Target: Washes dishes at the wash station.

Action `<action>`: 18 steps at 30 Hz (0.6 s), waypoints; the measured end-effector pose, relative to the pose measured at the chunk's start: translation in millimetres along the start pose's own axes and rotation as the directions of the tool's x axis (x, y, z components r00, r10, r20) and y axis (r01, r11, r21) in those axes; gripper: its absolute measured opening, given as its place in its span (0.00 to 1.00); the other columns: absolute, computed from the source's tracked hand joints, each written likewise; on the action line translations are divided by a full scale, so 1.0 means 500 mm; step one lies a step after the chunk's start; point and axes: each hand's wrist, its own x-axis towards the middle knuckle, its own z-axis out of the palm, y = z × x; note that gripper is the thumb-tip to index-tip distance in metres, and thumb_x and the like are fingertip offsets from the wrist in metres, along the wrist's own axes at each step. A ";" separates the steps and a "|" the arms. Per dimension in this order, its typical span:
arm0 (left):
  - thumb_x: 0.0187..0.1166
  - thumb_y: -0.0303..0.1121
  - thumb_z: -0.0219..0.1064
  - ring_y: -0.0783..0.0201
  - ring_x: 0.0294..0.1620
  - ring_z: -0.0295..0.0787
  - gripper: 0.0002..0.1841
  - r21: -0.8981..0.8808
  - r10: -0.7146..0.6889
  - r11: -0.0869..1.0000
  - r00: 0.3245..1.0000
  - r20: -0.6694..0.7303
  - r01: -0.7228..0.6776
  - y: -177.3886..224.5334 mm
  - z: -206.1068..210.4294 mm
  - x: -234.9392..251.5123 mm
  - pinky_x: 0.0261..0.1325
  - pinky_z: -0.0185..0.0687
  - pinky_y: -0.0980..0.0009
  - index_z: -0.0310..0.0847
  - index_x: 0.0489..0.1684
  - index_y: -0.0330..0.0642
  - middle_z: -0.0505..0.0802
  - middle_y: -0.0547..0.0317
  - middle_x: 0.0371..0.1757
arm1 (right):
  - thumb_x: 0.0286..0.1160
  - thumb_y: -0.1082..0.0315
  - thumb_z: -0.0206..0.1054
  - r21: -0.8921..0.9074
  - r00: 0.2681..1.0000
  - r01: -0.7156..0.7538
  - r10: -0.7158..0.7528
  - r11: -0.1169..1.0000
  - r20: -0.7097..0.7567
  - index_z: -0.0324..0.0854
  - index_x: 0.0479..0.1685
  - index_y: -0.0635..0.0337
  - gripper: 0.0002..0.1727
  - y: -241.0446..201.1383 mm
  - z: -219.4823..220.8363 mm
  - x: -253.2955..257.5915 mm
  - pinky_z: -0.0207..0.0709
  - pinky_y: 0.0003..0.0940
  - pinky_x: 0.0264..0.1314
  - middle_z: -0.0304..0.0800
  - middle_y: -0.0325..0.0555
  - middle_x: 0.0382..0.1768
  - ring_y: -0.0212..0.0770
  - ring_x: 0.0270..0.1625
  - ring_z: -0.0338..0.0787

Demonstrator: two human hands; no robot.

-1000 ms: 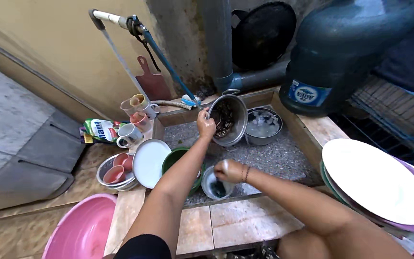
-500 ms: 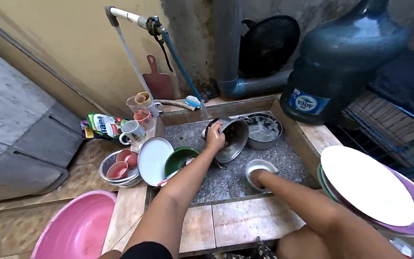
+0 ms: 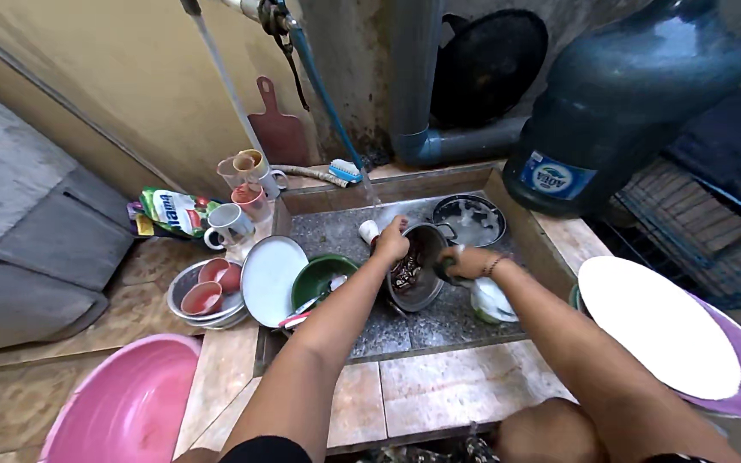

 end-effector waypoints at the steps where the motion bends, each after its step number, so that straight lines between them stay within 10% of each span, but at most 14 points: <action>1: 0.78 0.21 0.60 0.45 0.76 0.82 0.29 0.018 0.004 1.000 1.000 0.012 -0.004 -0.001 0.000 0.004 0.76 0.76 0.40 0.73 0.82 0.49 0.86 0.46 0.75 | 0.78 0.69 0.67 -0.040 0.997 0.032 -0.035 0.999 -0.068 0.80 0.74 0.60 0.24 -0.003 0.018 0.041 0.70 0.64 0.78 0.82 0.64 0.71 0.63 0.75 0.81; 6: 0.80 0.25 0.58 0.44 0.73 0.85 0.24 0.083 -0.005 0.997 0.999 0.039 0.002 0.009 0.005 0.004 0.74 0.77 0.38 0.83 0.75 0.52 0.89 0.43 0.69 | 0.83 0.65 0.59 -0.202 0.984 -0.077 0.042 0.976 -0.173 0.64 0.89 0.61 0.33 0.031 0.220 0.180 0.51 0.73 0.89 0.60 0.65 0.89 0.70 0.91 0.56; 9: 0.80 0.23 0.57 0.46 0.77 0.82 0.26 0.109 0.041 0.993 0.994 0.101 -0.052 0.040 0.011 -0.009 0.78 0.75 0.41 0.81 0.78 0.51 0.87 0.46 0.74 | 0.87 0.63 0.59 0.216 0.989 -0.143 0.149 0.966 -0.012 0.71 0.81 0.66 0.27 -0.093 0.277 0.175 0.65 0.62 0.84 0.75 0.63 0.80 0.59 0.83 0.74; 12: 0.76 0.22 0.61 0.46 0.78 0.79 0.26 0.195 0.063 0.976 0.987 0.148 -0.092 0.052 0.024 -0.008 0.85 0.64 0.43 0.83 0.75 0.48 0.87 0.46 0.73 | 0.88 0.69 0.59 0.767 0.959 -0.071 0.256 0.638 -0.124 0.71 0.75 0.70 0.21 -0.152 0.247 0.182 0.75 0.45 0.71 0.81 0.62 0.67 0.49 0.66 0.82; 14: 0.75 0.23 0.62 0.47 0.77 0.80 0.25 0.213 0.062 0.973 0.986 0.154 -0.094 0.060 0.020 -0.005 0.87 0.62 0.42 0.84 0.73 0.48 0.89 0.45 0.70 | 0.79 0.72 0.67 0.686 0.853 0.154 0.255 0.711 -0.456 0.77 0.67 0.79 0.22 -0.106 0.262 0.239 0.75 0.43 0.73 0.84 0.70 0.64 0.54 0.67 0.84; 18: 0.77 0.23 0.61 0.51 0.80 0.78 0.26 0.205 0.038 0.976 0.987 0.157 -0.070 0.055 0.019 -0.008 0.90 0.58 0.45 0.82 0.76 0.50 0.88 0.49 0.73 | 0.83 0.67 0.63 0.282 0.917 -0.111 0.208 0.953 -0.341 0.76 0.75 0.73 0.25 -0.083 0.260 0.244 0.62 0.53 0.89 0.79 0.68 0.76 0.61 0.83 0.75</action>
